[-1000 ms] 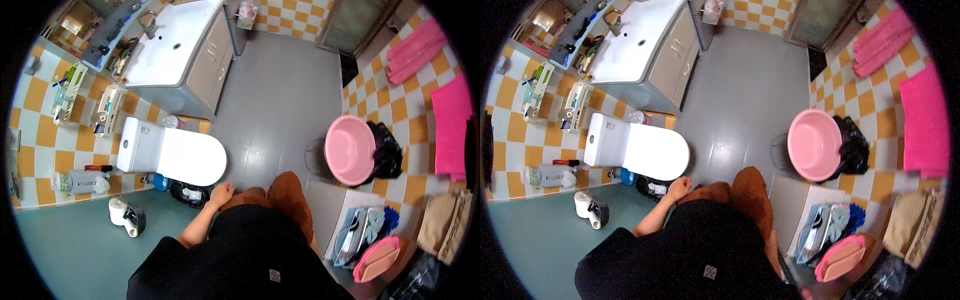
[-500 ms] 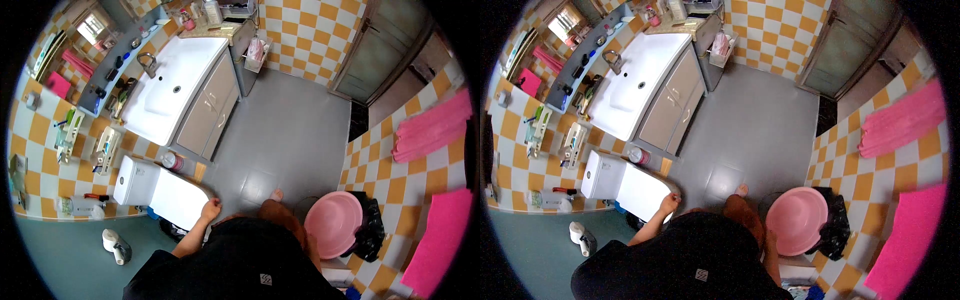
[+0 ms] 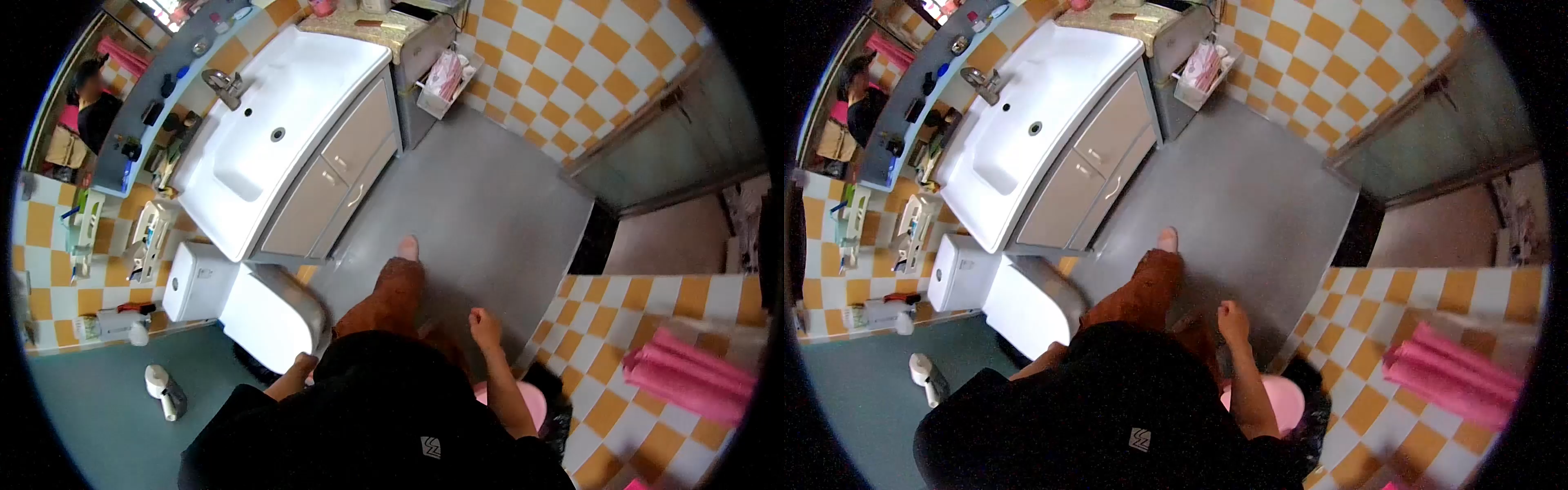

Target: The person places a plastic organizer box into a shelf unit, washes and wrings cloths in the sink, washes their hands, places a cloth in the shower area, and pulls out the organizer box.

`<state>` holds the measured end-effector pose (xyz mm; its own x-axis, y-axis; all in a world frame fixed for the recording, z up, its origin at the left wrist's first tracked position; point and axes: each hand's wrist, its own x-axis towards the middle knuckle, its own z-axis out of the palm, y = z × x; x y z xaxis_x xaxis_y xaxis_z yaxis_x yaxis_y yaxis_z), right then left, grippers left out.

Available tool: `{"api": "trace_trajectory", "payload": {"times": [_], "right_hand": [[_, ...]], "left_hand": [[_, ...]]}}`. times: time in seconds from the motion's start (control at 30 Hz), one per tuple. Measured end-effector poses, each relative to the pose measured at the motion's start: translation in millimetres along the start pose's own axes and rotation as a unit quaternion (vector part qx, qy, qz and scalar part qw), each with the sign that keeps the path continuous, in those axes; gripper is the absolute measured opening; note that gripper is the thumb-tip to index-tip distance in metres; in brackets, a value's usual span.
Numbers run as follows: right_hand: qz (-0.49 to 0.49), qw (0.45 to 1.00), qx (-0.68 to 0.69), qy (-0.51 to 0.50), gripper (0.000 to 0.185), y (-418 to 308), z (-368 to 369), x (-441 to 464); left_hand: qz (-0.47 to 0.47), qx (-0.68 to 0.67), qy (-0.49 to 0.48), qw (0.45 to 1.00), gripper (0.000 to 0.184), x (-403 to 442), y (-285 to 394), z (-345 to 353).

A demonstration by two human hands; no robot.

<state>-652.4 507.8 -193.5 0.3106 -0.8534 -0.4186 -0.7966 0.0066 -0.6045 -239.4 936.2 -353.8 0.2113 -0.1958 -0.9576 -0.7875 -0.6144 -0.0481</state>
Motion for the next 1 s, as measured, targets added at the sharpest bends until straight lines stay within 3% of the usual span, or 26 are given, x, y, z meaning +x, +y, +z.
{"api": "trace_trajectory", "payload": {"times": [0.03, 0.07, 0.13, 0.17, 0.2, 0.23, 0.27, 0.3, 0.33, 0.4, 0.47, 0.53, 0.6, 0.7, 0.77, 0.83, 0.87, 0.97, 1.0], "right_hand": [[-0.013, 1.0, 0.0, -0.01, 0.031, 3.4, -6.1, 16.4], [0.015, 1.0, -0.002, -0.009, 0.03, 8.7, -11.8, 33.1], [0.045, 0.998, -0.033, -0.017, 0.029, 40.5, -17.1, 49.3], [0.046, 0.997, -0.061, -0.022, 0.03, 67.5, -18.5, 59.6], [-0.023, 0.97, -0.209, -0.124, 0.031, 98.5, -24.3, 74.4], [-0.089, 0.907, -0.348, -0.22, 0.033, 112.2, -31.6, 93.5], [-0.05, 0.943, -0.285, -0.163, 0.032, 94.0, -43.1, 105.8], [-0.009, 0.97, -0.221, -0.106, 0.032, 74.4, -58.3, 108.4], [0.032, 0.986, -0.156, -0.048, 0.031, 59.8, -68.7, 117.1], [0.06, 0.986, -0.156, 0.013, 0.027, 32.3, -74.9, 168.6], [-0.006, 0.982, -0.19, -0.011, 0.029, -30.6, -88.3, 266.0], [-0.094, 0.97, -0.223, 0.006, 0.023, -106.6, -105.7, 329.9], [-0.168, 0.962, -0.217, 0.004, 0.032, -182.3, -111.5, 392.4], [-0.284, 0.929, -0.23, -0.049, 0.04, -256.3, -108.5, 483.4], [-0.358, 0.881, -0.3, -0.076, 0.04, -288.1, -93.1, 543.6], [-0.408, 0.822, -0.378, -0.121, 0.042, -330.4, -81.6, 586.5], [-0.429, 0.79, -0.415, -0.139, 0.044, -348.8, -73.9, 605.8], [-0.562, 0.534, -0.619, -0.128, 0.047, -369.3, -18.1, 672.3], [-0.577, 0.484, -0.648, -0.11, 0.046, -375.1, -0.7, 688.9]], "left_hand": [[-0.131, -0.24, 0.031, 0.961, 0.036, -4.3, 14.5, -14.7], [-0.252, -0.463, 0.016, 0.85, 0.035, -17.4, 25.5, -39.9], [-0.123, -0.44, 0.036, 0.889, 0.035, 3.2, 33.7, -92.0], [-0.055, -0.355, 0.066, 0.931, 0.033, 12.1, 42.7, -121.9], [0.006, -0.262, 0.108, 0.959, 0.031, 18.4, 53.0, -154.0], [0.038, -0.232, 0.144, 0.961, 0.029, 26.6, 68.8, -204.4], [0.067, -0.2, 0.182, 0.96, 0.027, 30.1, 87.2, -259.1], [0.049, -0.315, 0.222, 0.921, 0.024, 24.3, 104.4, -301.3], [0.034, -0.495, 0.261, 0.828, 0.022, 13.5, 126.4, -341.7], [0.061, -0.644, 0.29, 0.705, 0.021, -11.4, 162.0, -413.1], [0.096, -0.666, 0.289, 0.681, 0.029, -12.7, 181.7, -455.3], [0.115, -0.701, 0.275, 0.648, 0.034, -31.1, 196.6, -472.6], [0.051, -0.721, 0.288, 0.629, 0.032, -16.6, 202.0, -447.9], [-0.075, -0.716, 0.332, 0.61, 0.027, 48.2, 195.9, -313.7], [-0.195, -0.842, 0.176, 0.471, 0.021, -47.1, 240.6, -321.6], [-0.311, -0.878, 0.176, 0.319, 0.016, -94.8, 293.4, -288.6], [-0.324, -0.911, 0.05, 0.249, 0.02, -82.5, 295.4, -209.3], [-0.365, -0.906, 0.081, 0.196, 0.019, -151.2, 396.7, -211.6], [-0.372, -0.905, 0.079, 0.191, 0.019, -165.1, 428.8, -220.3]]}}
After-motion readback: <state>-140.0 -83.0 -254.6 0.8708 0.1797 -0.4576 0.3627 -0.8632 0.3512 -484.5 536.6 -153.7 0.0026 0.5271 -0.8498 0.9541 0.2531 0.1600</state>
